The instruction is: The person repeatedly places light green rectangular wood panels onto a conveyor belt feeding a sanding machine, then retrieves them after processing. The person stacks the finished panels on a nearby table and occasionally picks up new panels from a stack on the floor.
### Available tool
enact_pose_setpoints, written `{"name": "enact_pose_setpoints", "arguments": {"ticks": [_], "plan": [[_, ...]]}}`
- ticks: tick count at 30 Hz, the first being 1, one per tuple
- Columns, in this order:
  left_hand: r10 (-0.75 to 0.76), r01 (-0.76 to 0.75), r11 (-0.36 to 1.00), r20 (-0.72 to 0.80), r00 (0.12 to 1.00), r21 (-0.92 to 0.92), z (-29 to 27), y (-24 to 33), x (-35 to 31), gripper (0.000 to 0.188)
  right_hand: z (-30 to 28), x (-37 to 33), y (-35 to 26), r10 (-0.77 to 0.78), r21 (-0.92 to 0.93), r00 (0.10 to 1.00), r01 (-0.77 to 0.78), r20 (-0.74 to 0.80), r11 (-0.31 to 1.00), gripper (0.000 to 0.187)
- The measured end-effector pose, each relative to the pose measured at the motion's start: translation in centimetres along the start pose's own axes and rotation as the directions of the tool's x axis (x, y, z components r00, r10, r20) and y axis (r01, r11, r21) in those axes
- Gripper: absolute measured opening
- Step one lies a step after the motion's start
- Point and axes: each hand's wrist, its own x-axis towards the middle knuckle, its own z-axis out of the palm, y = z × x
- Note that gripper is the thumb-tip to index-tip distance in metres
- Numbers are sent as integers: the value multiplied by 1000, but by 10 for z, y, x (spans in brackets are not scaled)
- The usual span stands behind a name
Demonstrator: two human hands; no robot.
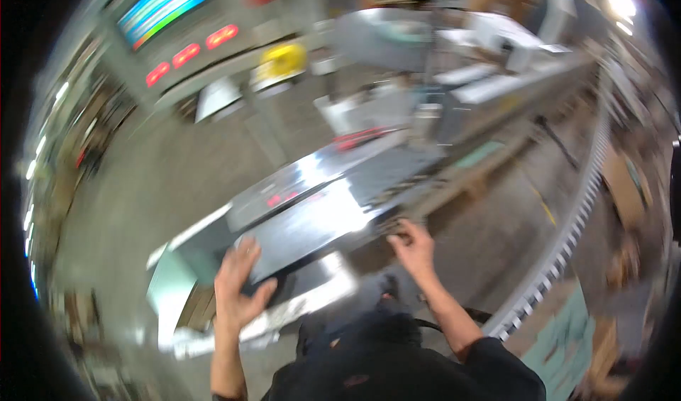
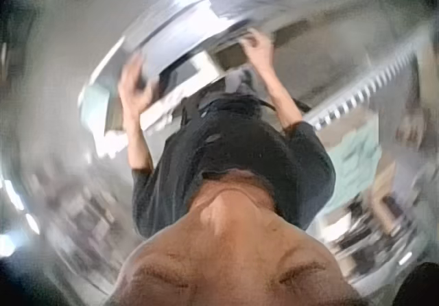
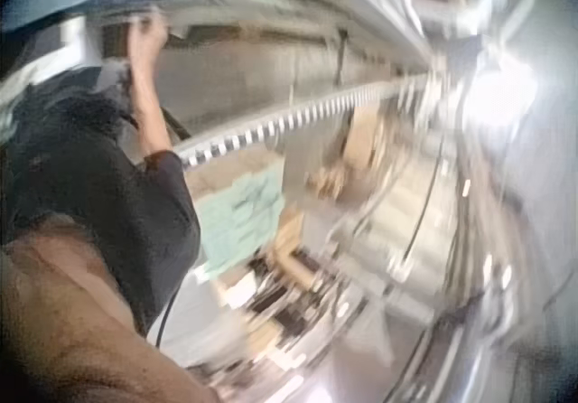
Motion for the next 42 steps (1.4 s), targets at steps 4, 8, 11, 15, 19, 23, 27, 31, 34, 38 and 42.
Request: {"name": "enact_pose_setpoints", "arguments": {"ticks": [4, 8, 11, 15, 19, 23, 27, 31, 34, 38, 42], "plan": [[-288, 276, 926, 10, 958, 258, -104, -62, -45, 94, 47, -36, -11, -126, 89, 986, 116, 108, 989, 42], [-478, 398, 797, 70, 876, 454, -153, -117, -100, 111, 79, -59, -45, -165, 84, 957, 149, 240, 985, 41], [-545, 420, 749, 116, 830, 512, -167, -139, -122, 119, 96, -69, -59, -204, 71, 935, 192, 292, 979, 41], [-578, 443, 751, 163, 800, 489, -170, -160, -133, 122, 113, -80, -68, -201, 75, 922, 187, 332, 980, 42], [-504, 406, 808, 146, 851, 427, -173, -164, -133, 119, 127, -92, -76, -254, 81, 917, 241, 308, 967, 41], [-334, 282, 867, 58, 941, 412, -177, -143, -116, 115, 127, -98, -87, -284, 41, 922, 283, 263, 958, 41], [-136, 80, 925, 126, 983, 371, -163, -70, -58, 114, 128, -107, -82, -235, 30, 929, 236, 284, 971, 39], [31, -81, 978, 251, 968, 192, -61, -53, -21, 112, 132, -120, -78, -255, 64, 931, 247, 260, 967, 38], [83, -128, 983, 298, 951, 135, 18, -70, -4, 113, 128, -123, -80, -236, 23, 944, 238, 232, 971, 37], [75, -128, 986, 403, 912, 107, 70, -88, 13, 116, 125, -124, -70, -218, 118, 976, 213, 28, 970, 38], [37, -93, 988, 401, 916, 122, 81, -99, 19, 112, 126, -122, -73, -217, 15, 975, 218, -41, 976, 44]]}}
